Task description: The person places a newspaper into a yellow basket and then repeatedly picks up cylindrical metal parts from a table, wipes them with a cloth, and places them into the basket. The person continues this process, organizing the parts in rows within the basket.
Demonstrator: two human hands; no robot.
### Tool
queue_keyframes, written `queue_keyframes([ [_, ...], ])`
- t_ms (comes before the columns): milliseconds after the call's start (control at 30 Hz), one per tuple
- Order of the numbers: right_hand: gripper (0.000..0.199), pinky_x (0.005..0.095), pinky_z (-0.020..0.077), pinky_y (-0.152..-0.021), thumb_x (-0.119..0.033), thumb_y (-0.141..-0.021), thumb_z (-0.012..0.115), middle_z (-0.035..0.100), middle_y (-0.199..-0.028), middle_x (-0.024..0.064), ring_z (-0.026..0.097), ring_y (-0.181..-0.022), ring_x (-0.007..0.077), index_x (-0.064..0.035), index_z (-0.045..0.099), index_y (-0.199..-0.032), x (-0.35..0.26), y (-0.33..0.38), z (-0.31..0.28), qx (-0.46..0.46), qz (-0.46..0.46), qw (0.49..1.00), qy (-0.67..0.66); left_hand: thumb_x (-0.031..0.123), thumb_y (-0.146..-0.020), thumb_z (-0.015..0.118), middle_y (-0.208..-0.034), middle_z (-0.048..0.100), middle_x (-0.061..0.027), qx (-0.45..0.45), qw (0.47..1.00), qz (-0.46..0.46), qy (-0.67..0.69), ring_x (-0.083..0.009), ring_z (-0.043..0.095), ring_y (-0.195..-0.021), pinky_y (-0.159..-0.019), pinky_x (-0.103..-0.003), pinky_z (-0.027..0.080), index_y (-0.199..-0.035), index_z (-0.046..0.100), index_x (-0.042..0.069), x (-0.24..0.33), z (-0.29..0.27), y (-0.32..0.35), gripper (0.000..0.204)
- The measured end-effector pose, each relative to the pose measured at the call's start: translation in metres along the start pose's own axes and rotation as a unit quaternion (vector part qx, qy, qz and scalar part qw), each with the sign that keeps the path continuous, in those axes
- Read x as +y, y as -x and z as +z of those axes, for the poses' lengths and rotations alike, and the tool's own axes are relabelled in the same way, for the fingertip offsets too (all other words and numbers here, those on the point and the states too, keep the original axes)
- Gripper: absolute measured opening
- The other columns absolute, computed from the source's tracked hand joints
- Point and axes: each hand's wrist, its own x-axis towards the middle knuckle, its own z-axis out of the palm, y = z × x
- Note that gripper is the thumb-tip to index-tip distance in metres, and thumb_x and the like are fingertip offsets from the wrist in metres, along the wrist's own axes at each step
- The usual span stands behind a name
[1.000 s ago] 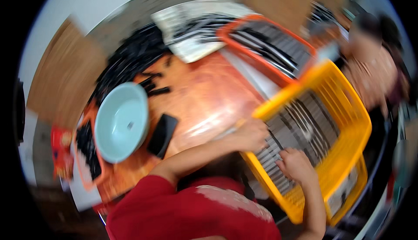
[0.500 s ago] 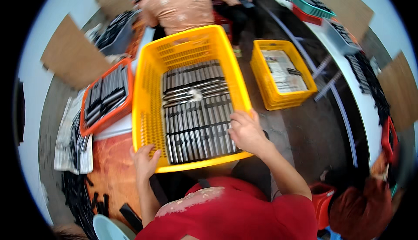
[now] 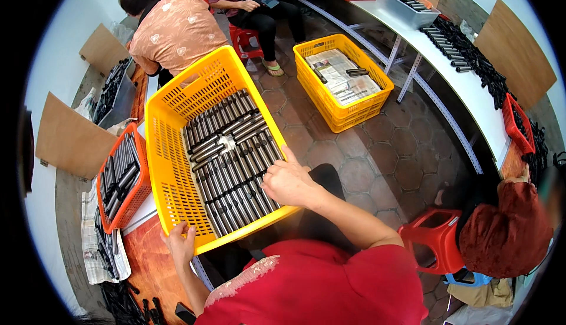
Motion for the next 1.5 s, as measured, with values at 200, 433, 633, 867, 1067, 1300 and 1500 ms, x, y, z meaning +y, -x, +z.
queue_keyframes([
  [200, 0.021, 0.0355, 0.0462, -0.057, -0.017, -0.082, 0.062, 0.061, -0.067, 0.0124, 0.059, -0.061, 0.0299, 0.0005, 0.063, -0.072, -0.015, -0.004, -0.023, 0.002, 0.025, 0.915, -0.403, 0.023, -0.078, 0.067, -0.083, 0.066, -0.0117, -0.009, 1.0, -0.008, -0.003, -0.0273, 0.061, -0.091, -0.11, -0.051, 0.012, -0.098, 0.065, 0.0, 0.005, 0.001, -0.003, 0.031],
  [433, 0.012, 0.0365, 0.0455, -0.067, -0.01, -0.084, 0.064, 0.062, -0.078, 0.0102, 0.06, -0.071, 0.0277, -0.0003, 0.06, -0.077, -0.071, -0.045, -0.109, -0.164, -0.398, 0.63, -0.647, 0.025, -0.078, 0.067, -0.082, 0.066, -0.0118, -0.023, 1.0, -0.002, -0.018, -0.0272, 0.061, -0.089, -0.11, -0.051, 0.012, -0.097, 0.066, 0.001, 0.0, 0.004, -0.002, 0.03],
  [633, 0.044, 0.0371, 0.0357, -0.051, -0.038, -0.088, 0.059, 0.047, -0.062, 0.0105, 0.048, -0.055, 0.0275, -0.0023, 0.051, -0.064, -0.123, -0.064, -0.14, -0.104, -0.57, 0.423, -0.696, 0.029, -0.078, 0.067, -0.086, 0.068, -0.0126, -0.016, 0.998, -0.033, -0.041, -0.0269, 0.062, -0.09, -0.107, -0.05, 0.017, -0.096, 0.067, 0.003, -0.02, -0.004, 0.017, 0.032],
  [867, 0.031, 0.0369, 0.0368, -0.051, -0.022, -0.085, 0.059, 0.045, -0.064, 0.0122, 0.047, -0.054, 0.0285, -0.001, 0.048, -0.064, -0.157, -0.064, -0.136, -0.133, -0.516, 0.38, -0.756, 0.033, -0.08, 0.065, -0.092, 0.068, -0.0153, -0.006, 0.999, -0.013, -0.035, -0.0283, 0.062, -0.095, -0.107, -0.051, 0.015, -0.096, 0.067, 0.003, -0.008, -0.002, 0.005, 0.035],
  [1067, 0.027, 0.0364, 0.036, -0.049, -0.018, -0.081, 0.059, 0.046, -0.063, 0.0132, 0.046, -0.053, 0.0288, -0.001, 0.048, -0.064, -0.173, -0.069, -0.132, -0.156, -0.503, 0.311, -0.791, 0.034, -0.079, 0.065, -0.094, 0.067, -0.016, -0.01, 0.999, -0.024, -0.02, -0.0281, 0.061, -0.097, -0.109, -0.053, 0.012, -0.097, 0.067, 0.003, -0.001, -0.007, 0.004, 0.036],
  [1300, 0.02, 0.0342, 0.0385, -0.051, -0.013, -0.082, 0.058, 0.051, -0.067, 0.0122, 0.051, -0.057, 0.0264, -0.0019, 0.051, -0.066, -0.164, -0.077, -0.123, -0.148, -0.506, 0.335, -0.781, 0.035, -0.08, 0.065, -0.095, 0.067, -0.0161, -0.015, 0.999, -0.014, -0.037, -0.0292, 0.061, -0.096, -0.108, -0.054, 0.014, -0.098, 0.067, 0.003, -0.001, -0.002, -0.002, 0.037],
  [1500, 0.006, 0.041, 0.0464, -0.074, -0.006, -0.079, 0.061, 0.061, -0.081, 0.0104, 0.059, -0.074, 0.0285, -0.0006, 0.059, -0.079, -0.082, -0.091, -0.085, -0.098, -0.385, 0.778, -0.486, 0.024, -0.078, 0.067, -0.092, 0.066, -0.0162, 0.068, 0.996, 0.015, 0.049, -0.0311, 0.061, -0.093, -0.097, -0.049, 0.033, -0.094, 0.066, 0.002, -0.008, -0.014, -0.012, 0.027],
])
